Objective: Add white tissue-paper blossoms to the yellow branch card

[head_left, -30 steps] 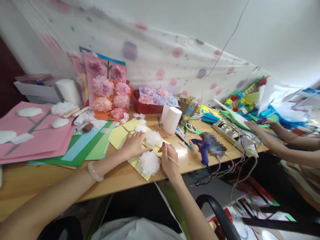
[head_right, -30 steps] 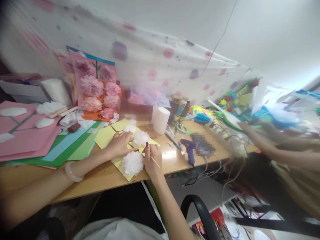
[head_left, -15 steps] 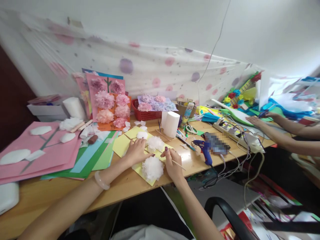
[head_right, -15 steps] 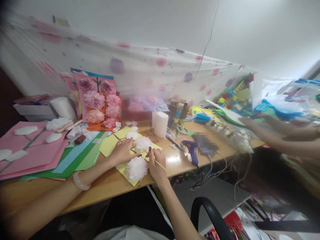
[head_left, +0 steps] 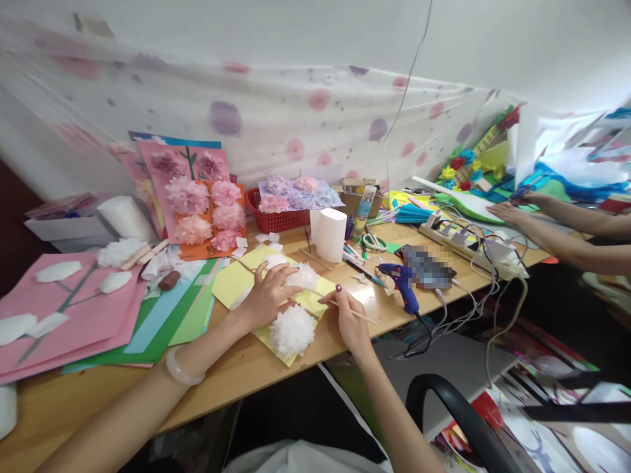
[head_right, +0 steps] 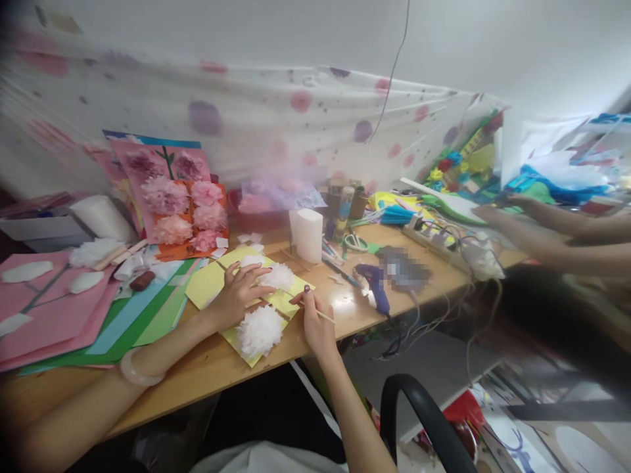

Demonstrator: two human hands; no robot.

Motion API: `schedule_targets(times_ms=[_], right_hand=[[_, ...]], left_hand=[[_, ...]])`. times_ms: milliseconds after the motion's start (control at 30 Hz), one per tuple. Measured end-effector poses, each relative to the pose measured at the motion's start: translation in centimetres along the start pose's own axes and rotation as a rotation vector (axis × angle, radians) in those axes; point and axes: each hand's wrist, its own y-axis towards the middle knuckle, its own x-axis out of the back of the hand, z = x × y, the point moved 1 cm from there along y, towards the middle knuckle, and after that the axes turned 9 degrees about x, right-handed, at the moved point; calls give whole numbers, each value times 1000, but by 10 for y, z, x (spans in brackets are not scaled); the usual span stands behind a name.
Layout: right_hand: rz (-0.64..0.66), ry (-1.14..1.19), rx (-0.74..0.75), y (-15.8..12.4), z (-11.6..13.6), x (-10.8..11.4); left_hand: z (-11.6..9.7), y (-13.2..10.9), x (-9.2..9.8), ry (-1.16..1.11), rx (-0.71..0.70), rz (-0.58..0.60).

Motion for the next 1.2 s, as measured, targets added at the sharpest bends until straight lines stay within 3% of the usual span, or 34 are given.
schedule_targets(times_ms=[400,667,767,967,1067,1200], right_hand=[[-103,-68,4,-3,2,-3],[-155,41,33,3,6,21],[-128,20,55,11,8,35],[65,-25,136,2,28,45],[131,-33,189,0,35,37],[83,-35,85,8,29,24]], left_hand=[[-2,-1,2,62,102,35],[21,-10,21,-16,183,-131],[31,-23,23,-34,207,-33],[43,-40,16,-141,251,324],[45,-40,15,-134,259,355],[46,-42,14,-118,262,346]])
